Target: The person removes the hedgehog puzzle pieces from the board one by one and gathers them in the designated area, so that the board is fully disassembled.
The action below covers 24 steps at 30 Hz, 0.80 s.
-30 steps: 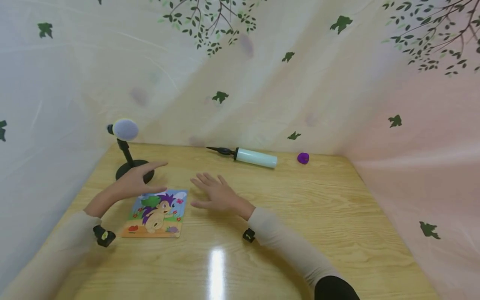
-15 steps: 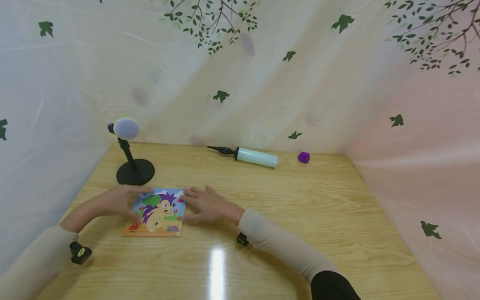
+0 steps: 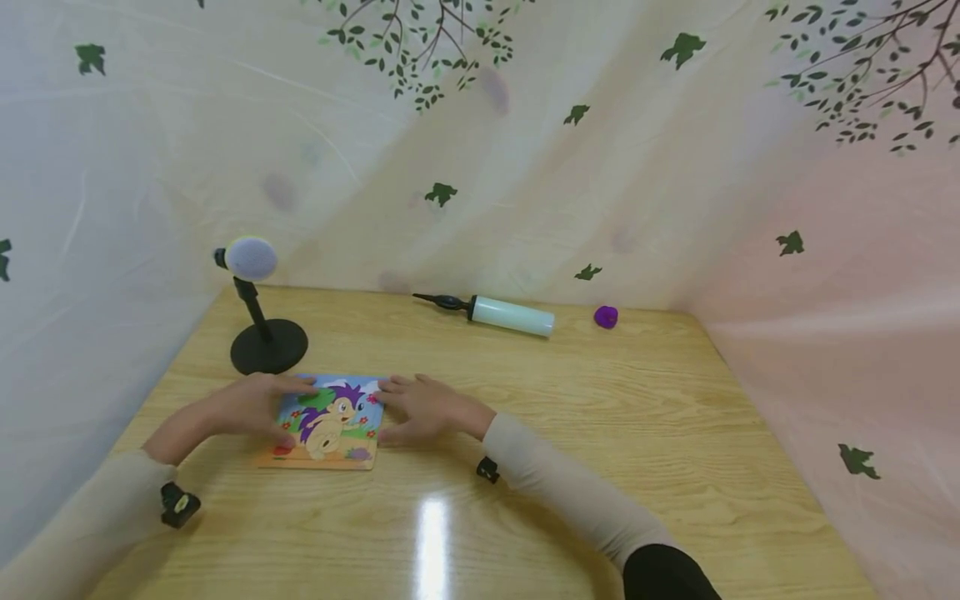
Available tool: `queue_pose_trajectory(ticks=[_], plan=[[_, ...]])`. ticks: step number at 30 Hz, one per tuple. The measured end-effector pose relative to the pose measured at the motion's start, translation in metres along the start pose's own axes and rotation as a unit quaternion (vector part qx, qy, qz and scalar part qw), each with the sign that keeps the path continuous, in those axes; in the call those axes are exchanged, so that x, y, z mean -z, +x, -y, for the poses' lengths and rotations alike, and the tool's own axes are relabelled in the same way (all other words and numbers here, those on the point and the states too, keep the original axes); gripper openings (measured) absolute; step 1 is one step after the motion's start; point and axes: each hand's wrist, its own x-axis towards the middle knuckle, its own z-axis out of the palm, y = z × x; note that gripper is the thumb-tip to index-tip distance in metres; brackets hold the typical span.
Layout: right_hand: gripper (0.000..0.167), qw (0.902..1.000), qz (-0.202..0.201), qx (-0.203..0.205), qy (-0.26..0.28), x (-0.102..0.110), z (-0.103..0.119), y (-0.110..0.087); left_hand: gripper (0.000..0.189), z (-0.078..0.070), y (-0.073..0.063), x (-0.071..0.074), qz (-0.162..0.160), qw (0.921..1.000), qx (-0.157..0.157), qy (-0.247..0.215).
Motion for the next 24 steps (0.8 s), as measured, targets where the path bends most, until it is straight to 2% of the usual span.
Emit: queue_pose_trajectory(ticks=[4, 7, 15, 18, 24], plan=[[0.074, 0.9991, 0.003, -0.003, 0.042, 0.005, -0.014, -0.011, 0.078, -0.007, 0.013, -0.005, 0.000, 1.0000, -0.005, -0.008], [0.071, 0.9969, 0.008, -0.017, 0.076, 0.008, -0.028, -0.021, 0.077, -0.017, 0.028, -0.009, 0.011, 0.9999, -0.008, -0.009], [0.069, 0.9901, 0.006, -0.044, 0.133, 0.008, -0.074, -0.049, 0.075, -0.049, 0.077, -0.014, 0.045, 0.9989, 0.003, -0.013], [0.070, 0.9873, -0.006, -0.052, 0.150, 0.006, -0.091, -0.063, 0.075, -0.059, 0.097, -0.018, 0.048, 0.9987, 0.000, -0.019], [0.074, 0.9862, -0.029, -0.067, 0.149, 0.004, -0.118, -0.089, 0.077, -0.080, 0.132, -0.026, 0.047, 0.9987, -0.009, -0.018]])
